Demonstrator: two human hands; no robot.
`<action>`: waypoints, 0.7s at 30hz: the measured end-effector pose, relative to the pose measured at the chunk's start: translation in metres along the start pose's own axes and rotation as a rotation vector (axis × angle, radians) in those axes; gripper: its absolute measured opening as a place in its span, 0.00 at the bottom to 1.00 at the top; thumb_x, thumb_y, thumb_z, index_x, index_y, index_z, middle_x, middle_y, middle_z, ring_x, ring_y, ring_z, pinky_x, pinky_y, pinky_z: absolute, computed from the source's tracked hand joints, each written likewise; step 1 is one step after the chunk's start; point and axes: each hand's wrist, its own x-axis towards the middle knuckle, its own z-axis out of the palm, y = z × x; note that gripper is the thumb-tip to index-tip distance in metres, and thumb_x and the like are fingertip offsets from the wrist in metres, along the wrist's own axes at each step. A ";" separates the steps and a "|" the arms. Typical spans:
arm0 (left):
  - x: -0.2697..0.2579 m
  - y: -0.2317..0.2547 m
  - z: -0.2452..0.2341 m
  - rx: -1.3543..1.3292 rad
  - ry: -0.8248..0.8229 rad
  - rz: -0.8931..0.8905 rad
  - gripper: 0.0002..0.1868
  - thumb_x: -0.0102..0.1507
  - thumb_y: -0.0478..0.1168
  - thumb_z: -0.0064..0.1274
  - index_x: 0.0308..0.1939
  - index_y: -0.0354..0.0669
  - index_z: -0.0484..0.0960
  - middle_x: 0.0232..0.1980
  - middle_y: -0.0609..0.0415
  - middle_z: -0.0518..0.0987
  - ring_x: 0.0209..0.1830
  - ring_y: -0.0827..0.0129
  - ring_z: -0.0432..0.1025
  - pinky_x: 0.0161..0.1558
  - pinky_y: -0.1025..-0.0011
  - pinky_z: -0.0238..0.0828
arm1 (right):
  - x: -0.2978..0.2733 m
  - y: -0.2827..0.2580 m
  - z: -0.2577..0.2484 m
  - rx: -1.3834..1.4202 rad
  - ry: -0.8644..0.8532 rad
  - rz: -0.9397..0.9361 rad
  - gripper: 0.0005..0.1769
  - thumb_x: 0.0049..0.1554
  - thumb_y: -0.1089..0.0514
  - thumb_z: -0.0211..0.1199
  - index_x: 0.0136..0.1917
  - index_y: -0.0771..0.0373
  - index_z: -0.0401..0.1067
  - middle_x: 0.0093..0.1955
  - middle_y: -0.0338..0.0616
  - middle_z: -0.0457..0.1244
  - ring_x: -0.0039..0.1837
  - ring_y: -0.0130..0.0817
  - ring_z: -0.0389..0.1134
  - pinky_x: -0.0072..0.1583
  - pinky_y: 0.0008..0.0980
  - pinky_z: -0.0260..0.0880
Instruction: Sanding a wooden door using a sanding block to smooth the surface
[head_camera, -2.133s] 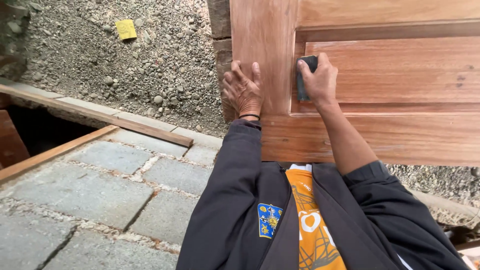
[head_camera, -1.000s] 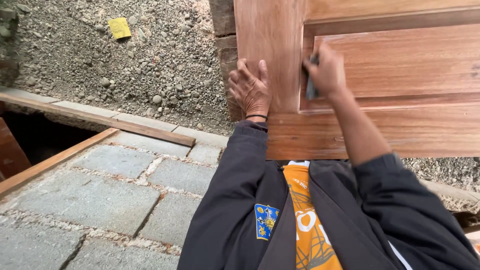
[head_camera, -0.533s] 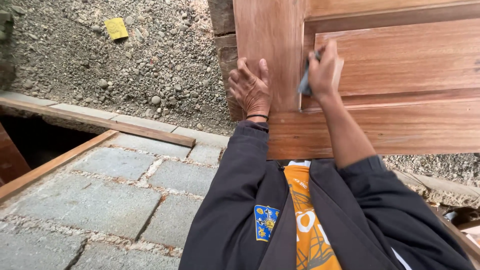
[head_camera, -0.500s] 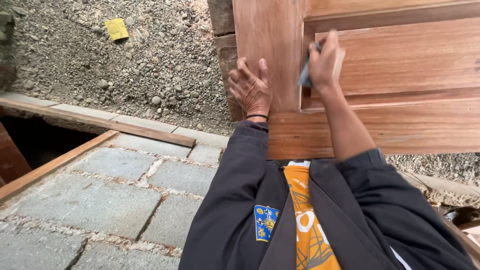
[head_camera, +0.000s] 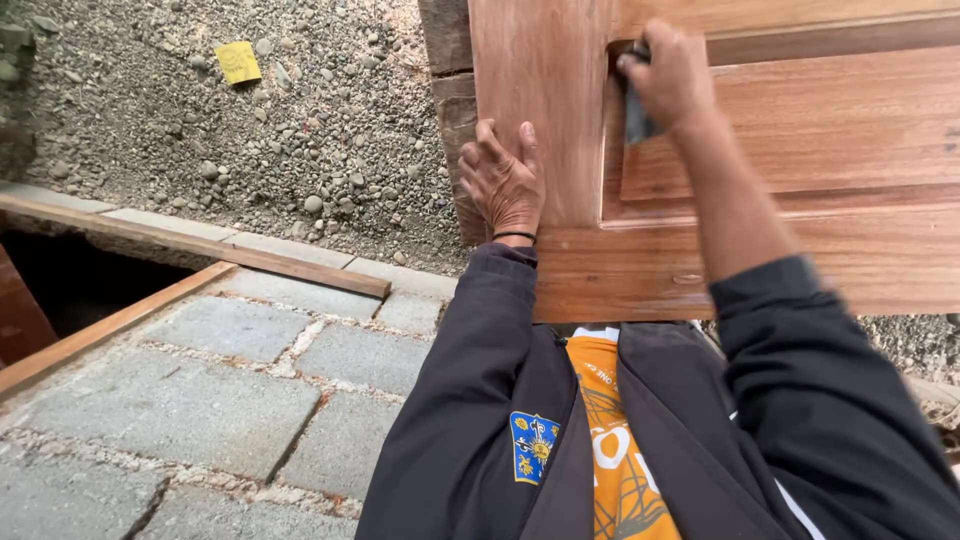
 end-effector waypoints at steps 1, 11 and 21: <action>0.000 0.000 0.000 0.000 0.004 -0.005 0.22 0.56 0.58 0.35 0.46 0.50 0.58 0.39 0.48 0.65 0.39 0.56 0.64 0.34 0.57 0.63 | 0.006 -0.008 -0.020 0.000 -0.001 -0.006 0.14 0.49 0.54 0.63 0.32 0.61 0.60 0.32 0.48 0.59 0.34 0.46 0.58 0.38 0.41 0.54; -0.001 0.001 -0.002 0.027 0.005 -0.007 0.22 0.56 0.58 0.35 0.46 0.50 0.58 0.39 0.49 0.64 0.38 0.57 0.63 0.35 0.59 0.63 | 0.026 -0.022 -0.070 -0.457 -0.303 -0.687 0.06 0.47 0.62 0.51 0.30 0.53 0.63 0.32 0.31 0.58 0.31 0.32 0.61 0.30 0.28 0.59; 0.001 0.002 -0.002 0.068 0.045 0.008 0.22 0.56 0.58 0.37 0.45 0.50 0.59 0.37 0.49 0.65 0.35 0.58 0.64 0.31 0.61 0.64 | 0.020 -0.014 -0.061 -0.311 -0.206 -0.618 0.04 0.39 0.59 0.51 0.33 0.53 0.64 0.33 0.31 0.57 0.35 0.35 0.62 0.27 0.33 0.55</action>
